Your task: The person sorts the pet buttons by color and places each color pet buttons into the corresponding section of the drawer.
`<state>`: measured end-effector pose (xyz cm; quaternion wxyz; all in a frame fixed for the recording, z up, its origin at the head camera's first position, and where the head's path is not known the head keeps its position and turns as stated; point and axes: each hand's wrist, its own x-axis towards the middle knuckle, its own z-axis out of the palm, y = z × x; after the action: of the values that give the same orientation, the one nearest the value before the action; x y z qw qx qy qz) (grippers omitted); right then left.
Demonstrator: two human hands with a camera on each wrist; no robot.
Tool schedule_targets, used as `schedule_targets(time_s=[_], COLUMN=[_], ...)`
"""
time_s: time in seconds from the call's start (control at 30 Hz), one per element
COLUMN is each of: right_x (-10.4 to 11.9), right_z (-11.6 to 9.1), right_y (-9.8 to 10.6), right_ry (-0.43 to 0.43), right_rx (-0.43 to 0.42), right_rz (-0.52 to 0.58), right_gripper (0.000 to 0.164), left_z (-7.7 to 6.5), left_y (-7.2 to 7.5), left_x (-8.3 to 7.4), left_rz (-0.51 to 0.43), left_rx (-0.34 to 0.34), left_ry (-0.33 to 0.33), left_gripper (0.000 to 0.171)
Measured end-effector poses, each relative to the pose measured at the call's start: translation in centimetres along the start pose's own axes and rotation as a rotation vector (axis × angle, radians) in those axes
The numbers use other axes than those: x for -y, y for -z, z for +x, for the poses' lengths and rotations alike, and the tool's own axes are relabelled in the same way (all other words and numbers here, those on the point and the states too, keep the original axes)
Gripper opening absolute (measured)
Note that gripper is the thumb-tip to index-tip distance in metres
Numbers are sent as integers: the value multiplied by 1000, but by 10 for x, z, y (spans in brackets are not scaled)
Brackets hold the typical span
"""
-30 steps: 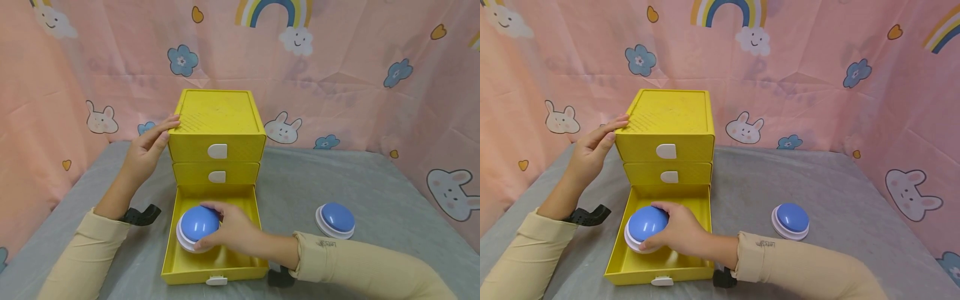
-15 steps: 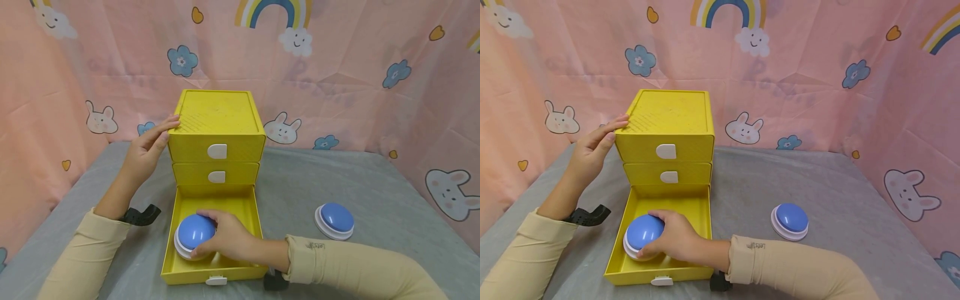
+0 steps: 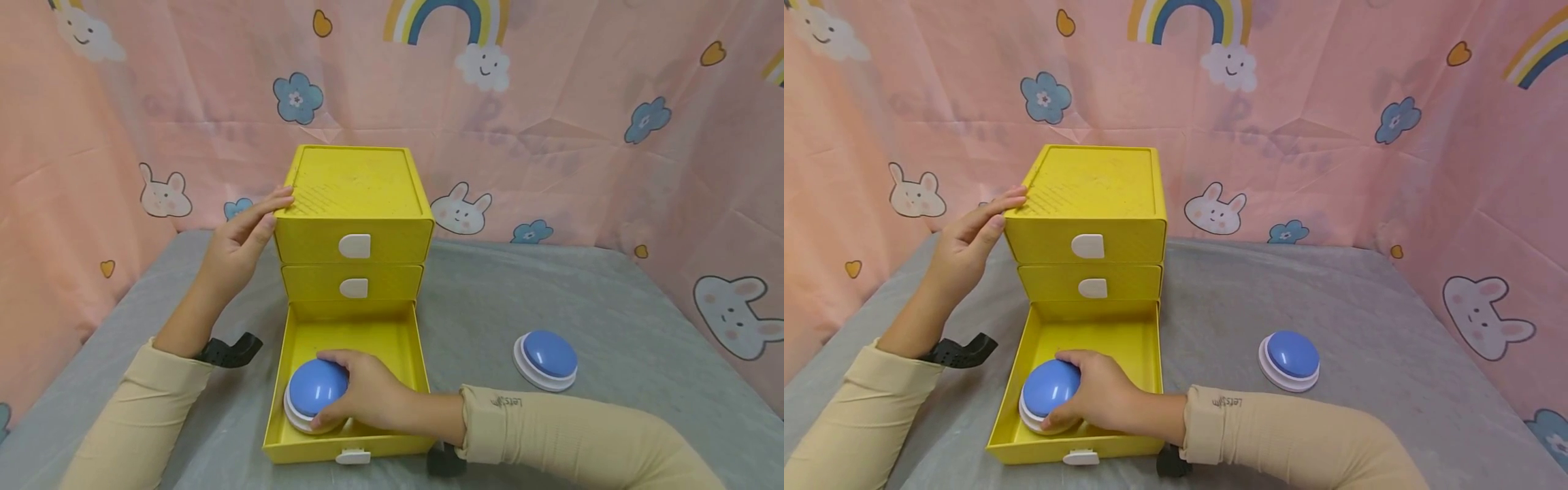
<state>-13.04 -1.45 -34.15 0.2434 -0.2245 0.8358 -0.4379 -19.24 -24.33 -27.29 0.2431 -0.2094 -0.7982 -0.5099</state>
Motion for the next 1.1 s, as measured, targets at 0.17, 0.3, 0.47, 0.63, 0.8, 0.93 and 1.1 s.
schedule_targets(time_s=[0.17, 0.3, 0.47, 0.63, 0.8, 0.93, 1.1], right_x=[1, 1, -1, -7, -17, -29, -51], right_z=[2, 0, -11, -27, -48, -69, -92], right_y=[0, 5, 24, 48, 75, 98, 126], right_ry=[17, 19, 28, 136, 199, 107, 65], right_rx=[18, 40, 12, -78, -148, -187, -268], right_rz=[-37, -60, 30, 99, 96, 103, 70], right_gripper=[85, 89, 88, 72, 64, 67, 66], left_z=[0, 0, 0, -1, -1, 0, 1], left_y=[1, 0, -1, 1, 3, 2, 0], left_x=[1, 1, 2, 0, -1, 0, 1], left_rz=[-8, -1, -9, 5, 19, 17, 22], left_rx=[-3, 0, 2, 1, 0, 3, 6], left_ry=[-6, -9, -17, -7, 7, 0, -2], left_gripper=[36, 36, 36, 36, 36, 36, 36])
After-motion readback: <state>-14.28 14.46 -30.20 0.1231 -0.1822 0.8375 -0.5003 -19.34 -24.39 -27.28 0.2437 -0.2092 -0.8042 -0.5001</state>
